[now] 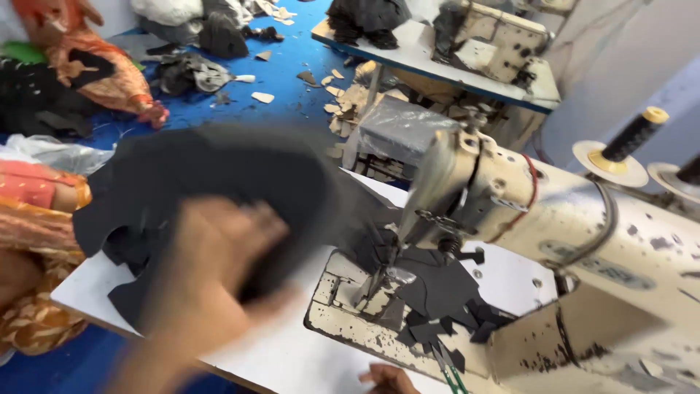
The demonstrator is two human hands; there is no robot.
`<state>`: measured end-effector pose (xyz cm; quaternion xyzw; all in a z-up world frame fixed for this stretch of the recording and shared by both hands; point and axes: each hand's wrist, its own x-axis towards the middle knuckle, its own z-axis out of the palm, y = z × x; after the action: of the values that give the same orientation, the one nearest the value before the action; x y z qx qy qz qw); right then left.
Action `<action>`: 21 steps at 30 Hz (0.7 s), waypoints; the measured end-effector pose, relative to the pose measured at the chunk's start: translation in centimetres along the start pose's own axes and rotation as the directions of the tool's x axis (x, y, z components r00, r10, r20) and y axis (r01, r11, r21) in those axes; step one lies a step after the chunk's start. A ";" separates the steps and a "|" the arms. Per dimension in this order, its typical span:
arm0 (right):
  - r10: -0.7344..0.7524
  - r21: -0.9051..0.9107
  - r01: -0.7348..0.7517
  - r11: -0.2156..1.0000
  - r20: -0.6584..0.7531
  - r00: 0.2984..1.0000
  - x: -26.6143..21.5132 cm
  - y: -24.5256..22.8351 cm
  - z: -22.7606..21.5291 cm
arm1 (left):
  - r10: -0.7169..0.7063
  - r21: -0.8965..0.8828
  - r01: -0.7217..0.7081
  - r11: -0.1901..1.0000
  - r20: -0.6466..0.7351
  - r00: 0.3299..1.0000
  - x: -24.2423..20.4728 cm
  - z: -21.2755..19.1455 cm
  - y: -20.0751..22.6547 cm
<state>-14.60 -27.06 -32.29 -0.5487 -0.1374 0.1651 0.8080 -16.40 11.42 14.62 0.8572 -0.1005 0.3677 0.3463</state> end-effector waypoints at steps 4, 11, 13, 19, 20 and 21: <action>-0.377 -0.364 0.329 0.872 -0.069 0.924 -2.0 -16.6 15.0 | 0.422 -0.083 -0.449 0.890 0.528 0.737 -14.1 13.4 -1.5; 0.142 -0.055 -0.184 0.981 -0.438 0.888 -4.9 -21.8 16.4 | -0.231 0.059 0.235 0.970 0.516 0.825 -16.5 11.7 -14.5; 0.198 -0.177 -0.307 0.935 -0.458 0.866 -5.9 -19.8 14.8 | -0.607 0.353 0.494 0.795 0.425 0.672 -8.4 4.8 -13.9; 0.257 -0.172 -0.424 0.889 -0.580 0.773 -4.9 -13.0 9.1 | -0.227 0.536 0.039 0.843 0.289 0.930 0.3 4.0 -20.0; 0.258 -0.187 -0.421 0.888 -0.554 0.791 -4.7 -12.2 8.0 | -0.241 0.553 0.059 0.831 0.262 0.934 1.2 3.5 -18.8; 0.234 -0.267 -0.426 0.864 -0.536 0.811 -5.1 -11.3 7.0 | -0.368 0.568 0.139 0.811 0.311 0.876 2.0 3.6 -17.5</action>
<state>-20.75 -27.17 -19.41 -0.7317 0.1405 0.1327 0.6536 -5.52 22.19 5.16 0.9815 0.0529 0.1438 0.1150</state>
